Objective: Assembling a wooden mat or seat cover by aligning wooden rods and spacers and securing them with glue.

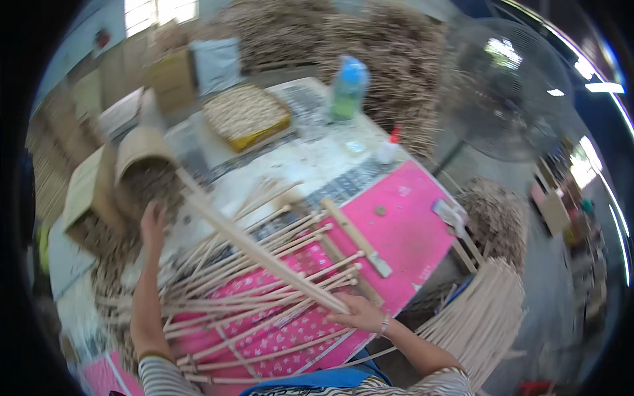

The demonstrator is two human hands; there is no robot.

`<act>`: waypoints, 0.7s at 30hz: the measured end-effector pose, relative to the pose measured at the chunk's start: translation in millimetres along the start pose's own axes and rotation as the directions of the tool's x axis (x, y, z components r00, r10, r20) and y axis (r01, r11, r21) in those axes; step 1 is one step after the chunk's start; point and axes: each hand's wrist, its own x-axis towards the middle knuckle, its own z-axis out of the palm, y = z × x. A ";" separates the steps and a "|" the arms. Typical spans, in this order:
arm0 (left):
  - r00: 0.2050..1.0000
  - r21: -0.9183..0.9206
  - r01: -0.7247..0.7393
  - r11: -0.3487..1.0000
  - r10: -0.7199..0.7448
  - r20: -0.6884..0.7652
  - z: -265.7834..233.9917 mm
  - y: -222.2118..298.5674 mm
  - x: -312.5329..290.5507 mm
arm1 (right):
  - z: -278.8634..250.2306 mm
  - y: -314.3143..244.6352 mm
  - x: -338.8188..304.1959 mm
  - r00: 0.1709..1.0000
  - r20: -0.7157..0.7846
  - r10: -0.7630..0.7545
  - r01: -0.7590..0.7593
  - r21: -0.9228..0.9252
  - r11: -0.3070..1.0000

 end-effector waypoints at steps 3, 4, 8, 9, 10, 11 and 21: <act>0.774 -0.642 0.600 0.477 -0.548 0.317 -3.6 55.2 11.2 | -3.2 -22.5 -15.0 0.997 -0.040 0.067 -0.062 0.115 0.991; 0.633 -0.652 0.708 0.272 -0.654 0.415 -13.6 80.3 9.4 | -3.3 -28.6 -17.4 0.995 -0.046 0.087 -0.077 0.176 0.981; 0.613 -0.710 0.703 -0.022 -0.487 0.622 -48.3 84.8 -18.3 | -5.0 -33.7 -19.8 0.997 -0.066 0.030 -0.025 0.083 0.996; 0.646 -0.733 0.678 -0.059 -0.428 0.632 -57.1 84.2 -28.5 | -1.1 -35.8 -17.3 0.999 -0.033 0.023 -0.020 0.073 0.997; 0.623 -0.720 0.687 -0.097 -0.432 0.652 -67.0 83.5 -37.4 | 2.6 -38.1 -15.5 1.000 -0.010 -0.008 0.008 0.072 0.997; 0.612 -0.711 0.699 -0.084 -0.444 0.654 -75.7 90.4 -44.5 | 5.0 -39.7 -16.8 0.999 0.003 -0.034 0.034 0.072 0.997; 0.570 -0.679 0.734 -0.010 -0.533 0.625 -121.2 110.7 -81.6 | 19.1 -45.5 -34.8 0.979 0.200 -0.038 0.025 0.065 0.998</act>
